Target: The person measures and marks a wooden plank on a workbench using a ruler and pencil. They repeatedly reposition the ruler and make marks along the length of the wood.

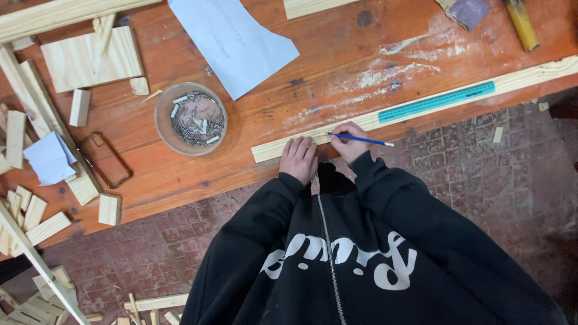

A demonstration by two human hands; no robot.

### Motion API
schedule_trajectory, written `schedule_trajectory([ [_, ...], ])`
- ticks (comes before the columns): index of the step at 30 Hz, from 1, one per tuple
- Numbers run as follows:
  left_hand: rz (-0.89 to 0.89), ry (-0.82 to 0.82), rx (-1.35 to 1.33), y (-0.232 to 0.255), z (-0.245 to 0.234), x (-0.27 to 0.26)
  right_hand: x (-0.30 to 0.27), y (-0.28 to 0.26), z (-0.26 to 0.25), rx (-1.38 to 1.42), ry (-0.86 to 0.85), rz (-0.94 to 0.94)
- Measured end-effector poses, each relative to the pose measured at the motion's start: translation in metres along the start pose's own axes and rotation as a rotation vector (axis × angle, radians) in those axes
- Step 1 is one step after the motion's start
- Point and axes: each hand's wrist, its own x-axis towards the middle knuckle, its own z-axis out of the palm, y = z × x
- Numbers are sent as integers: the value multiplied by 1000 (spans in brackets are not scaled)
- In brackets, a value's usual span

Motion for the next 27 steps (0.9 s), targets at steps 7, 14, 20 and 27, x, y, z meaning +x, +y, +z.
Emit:
schedule_trajectory([
  [7,0,41,15,7,-6,2,-3,18,2,-91,-15,-14],
  [14,1,42,59,8,-1,7,6,20,4,-136,15,19],
  [20,-10,22,64,8,0,5,4,26,8,-151,14,8],
  [27,-20,11,66,8,4,3,6,9,10,-194,27,-14],
])
